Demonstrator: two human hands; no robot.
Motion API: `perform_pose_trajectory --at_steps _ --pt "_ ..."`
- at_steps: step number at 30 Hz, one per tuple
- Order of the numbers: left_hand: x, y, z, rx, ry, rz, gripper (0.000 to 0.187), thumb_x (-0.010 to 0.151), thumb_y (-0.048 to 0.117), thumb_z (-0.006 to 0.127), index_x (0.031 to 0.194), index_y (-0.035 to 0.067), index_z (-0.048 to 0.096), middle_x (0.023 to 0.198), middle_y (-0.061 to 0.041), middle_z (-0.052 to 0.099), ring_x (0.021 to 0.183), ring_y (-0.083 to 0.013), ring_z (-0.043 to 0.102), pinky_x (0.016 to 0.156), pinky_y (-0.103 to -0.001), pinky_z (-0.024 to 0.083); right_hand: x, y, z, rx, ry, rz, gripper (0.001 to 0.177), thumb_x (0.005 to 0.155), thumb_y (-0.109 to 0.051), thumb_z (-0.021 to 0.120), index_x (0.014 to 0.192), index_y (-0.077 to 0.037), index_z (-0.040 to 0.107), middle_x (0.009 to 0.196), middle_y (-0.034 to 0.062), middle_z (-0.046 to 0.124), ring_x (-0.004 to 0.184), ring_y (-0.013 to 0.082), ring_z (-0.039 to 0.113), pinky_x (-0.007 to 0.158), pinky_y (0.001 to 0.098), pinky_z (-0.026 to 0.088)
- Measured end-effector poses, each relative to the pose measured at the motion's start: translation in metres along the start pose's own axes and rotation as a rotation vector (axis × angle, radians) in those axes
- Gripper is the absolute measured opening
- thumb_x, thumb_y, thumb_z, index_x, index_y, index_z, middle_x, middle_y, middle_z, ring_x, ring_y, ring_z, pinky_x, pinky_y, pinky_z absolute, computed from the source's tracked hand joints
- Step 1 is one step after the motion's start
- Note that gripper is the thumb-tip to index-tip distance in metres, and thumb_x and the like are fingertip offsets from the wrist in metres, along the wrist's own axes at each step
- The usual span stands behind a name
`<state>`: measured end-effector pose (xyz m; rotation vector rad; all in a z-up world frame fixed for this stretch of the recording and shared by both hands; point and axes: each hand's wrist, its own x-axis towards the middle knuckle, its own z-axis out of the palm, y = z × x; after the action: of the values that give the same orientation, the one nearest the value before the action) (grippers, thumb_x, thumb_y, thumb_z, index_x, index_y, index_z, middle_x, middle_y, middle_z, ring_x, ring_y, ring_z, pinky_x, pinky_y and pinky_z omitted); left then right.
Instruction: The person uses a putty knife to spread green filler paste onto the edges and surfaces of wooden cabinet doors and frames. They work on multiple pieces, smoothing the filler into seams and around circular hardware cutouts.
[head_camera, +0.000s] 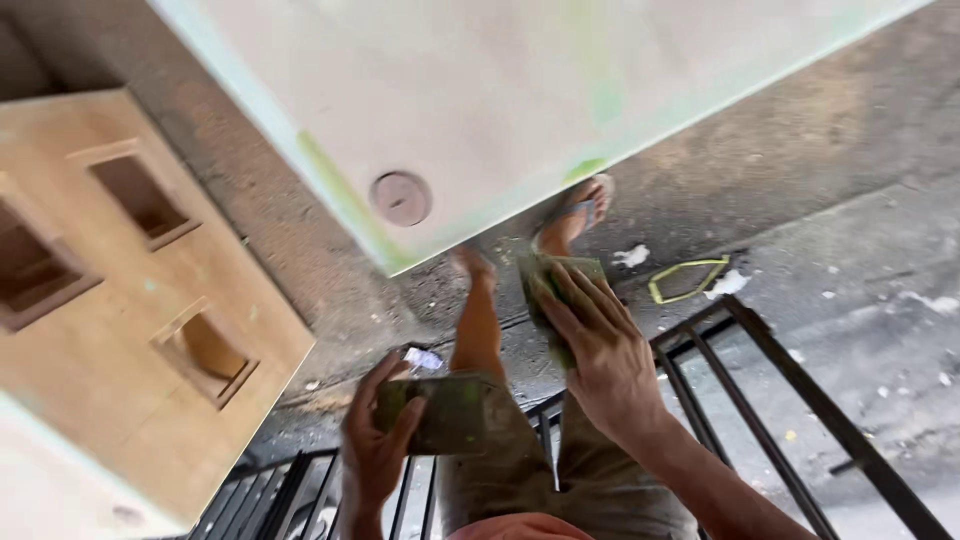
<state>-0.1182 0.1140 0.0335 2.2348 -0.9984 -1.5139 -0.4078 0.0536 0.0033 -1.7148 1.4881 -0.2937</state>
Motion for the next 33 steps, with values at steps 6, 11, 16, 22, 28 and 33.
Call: perform_pose_trajectory --at_steps 6,11,16,22,28,33 --pt "0.006 -0.036 -0.040 -0.114 -0.070 0.040 0.058 0.090 0.022 0.069 0.145 0.010 0.058 0.134 -0.012 0.072 0.123 -0.0194 0.068 0.103 -0.031 0.054 0.014 -0.005 0.115 -0.362 0.184 -0.425 0.047 0.100 -0.008 0.074 0.143 -0.013 0.057 0.152 0.0186 0.052 0.138 0.0368 0.058 0.116 0.0591 0.048" --pt "0.009 -0.075 -0.079 -0.070 -0.023 0.039 0.057 0.089 0.024 0.070 0.143 0.010 0.059 0.131 -0.012 0.073 0.123 -0.0180 0.068 0.104 -0.030 0.052 0.044 0.019 0.178 -0.724 0.293 -0.486 0.061 0.102 -0.014 0.085 0.152 -0.018 0.051 0.155 0.0128 0.051 0.142 0.0320 0.051 0.118 0.0566 0.044" --pt "0.007 -0.098 -0.112 -0.065 -0.022 0.001 0.057 0.087 0.023 0.071 0.142 0.012 0.061 0.130 -0.008 0.074 0.120 -0.0172 0.070 0.102 -0.030 0.054 -0.010 -0.031 0.143 -0.480 0.018 -0.150 0.085 0.084 0.003 0.077 0.158 -0.018 0.041 0.161 0.0088 0.047 0.150 0.0311 0.045 0.123 0.0561 0.041" --pt "0.018 -0.099 -0.114 -0.169 -0.058 0.032 0.057 0.088 0.021 0.070 0.143 0.011 0.059 0.132 -0.009 0.072 0.124 -0.0177 0.067 0.105 -0.031 0.051 0.060 -0.074 0.079 -0.224 0.155 0.131 0.038 0.112 -0.004 0.042 0.149 0.000 0.052 0.148 0.0223 0.060 0.133 0.0404 0.062 0.097 0.0421 0.062" --pt "0.014 -0.110 -0.117 -0.189 -0.032 0.018 0.056 0.089 0.020 0.069 0.143 0.011 0.059 0.131 -0.009 0.073 0.122 -0.0178 0.068 0.105 -0.030 0.052 0.082 -0.126 0.129 -0.455 0.016 0.060 0.049 0.099 0.008 0.056 0.146 -0.004 0.054 0.146 0.0189 0.063 0.117 0.0317 0.072 0.075 0.0334 0.066" --pt "0.012 -0.112 -0.119 -0.237 -0.024 0.024 0.055 0.089 0.019 0.070 0.143 0.009 0.060 0.130 -0.010 0.073 0.122 -0.0175 0.067 0.105 -0.029 0.051 0.070 -0.154 0.119 0.055 -0.279 0.224 0.032 0.108 -0.008 0.045 0.136 -0.001 0.059 0.094 0.0183 0.075 0.044 0.0131 0.055 0.031 0.0283 0.047"
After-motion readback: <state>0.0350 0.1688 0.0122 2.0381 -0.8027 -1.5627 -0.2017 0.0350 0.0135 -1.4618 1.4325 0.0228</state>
